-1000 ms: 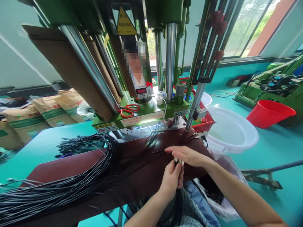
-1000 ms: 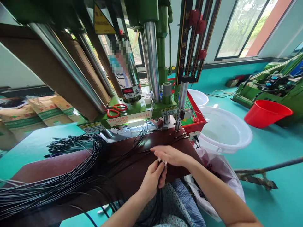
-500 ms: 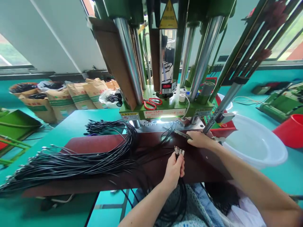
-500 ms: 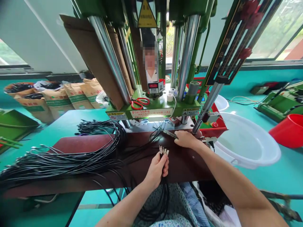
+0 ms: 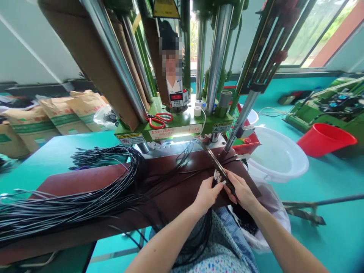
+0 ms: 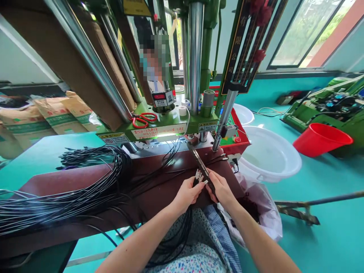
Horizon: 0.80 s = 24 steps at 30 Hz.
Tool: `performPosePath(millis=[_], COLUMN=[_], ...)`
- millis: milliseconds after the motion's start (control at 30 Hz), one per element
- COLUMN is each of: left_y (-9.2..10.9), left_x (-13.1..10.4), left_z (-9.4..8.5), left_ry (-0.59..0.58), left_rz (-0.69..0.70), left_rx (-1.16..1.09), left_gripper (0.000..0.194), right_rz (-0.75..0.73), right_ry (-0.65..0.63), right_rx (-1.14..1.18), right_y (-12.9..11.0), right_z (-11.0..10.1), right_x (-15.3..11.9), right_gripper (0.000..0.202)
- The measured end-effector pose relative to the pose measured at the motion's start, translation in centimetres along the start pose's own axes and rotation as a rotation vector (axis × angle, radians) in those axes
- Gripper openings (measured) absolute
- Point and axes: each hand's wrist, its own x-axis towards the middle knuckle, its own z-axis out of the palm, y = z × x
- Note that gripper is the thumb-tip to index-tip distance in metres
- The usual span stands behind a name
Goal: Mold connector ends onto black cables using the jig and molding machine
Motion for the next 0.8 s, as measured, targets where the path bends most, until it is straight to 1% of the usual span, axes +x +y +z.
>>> performPosePath(millis=[133,333,433,500,567,600,667,733,800], left_y=[0.1,-0.1,0.1,0.4,0.7,0.8,0.9,1.0,1.1], left_x=[0.2,0.2,0.3,0.4,0.6,0.6,0.6,0.5,0.5], left_z=[-0.3,-0.8,-1.1,-1.4,-1.6,-1.6,-1.5,-1.3,-1.0], left_ry=[-0.014,-0.019,-0.004,0.063,0.109,0.098,0.037,-0.009,-0.011], left_rz=[0.021,0.027,0.082,0.117,0.105,0.077,0.027,0.021,0.04], left_rx=[0.084,0.11,0.067,-0.005,-0.081,-0.096,-0.063,-0.006,0.01], left_gripper=[0.03,0.029,0.03,0.032,0.031,0.031,0.031,0.03,0.028], right_rz=[-0.005,-0.09,-0.076,-0.06,-0.047,-0.044,-0.037,-0.029,-0.026], right_ry=[0.01,-0.004,-0.004,0.027,0.053,0.056,0.048,0.034,0.018], right_rx=[-0.037,-0.236,-0.183,-0.097,-0.024,-0.006,-0.002,-0.032,-0.07], right_y=[0.4,0.5,0.4,0.4,0.5,0.6,0.7,0.7,0.7], right_z=[-0.1,0.6,0.6,0.4,0.1,0.0,-0.1,-0.1,-0.1], right_x=[0.3,0.1,0.0,0.0,0.0,0.0,0.0,0.0,0.1], right_gripper=[0.053,0.052,0.052,0.053,0.053,0.054,0.054,0.054,0.054])
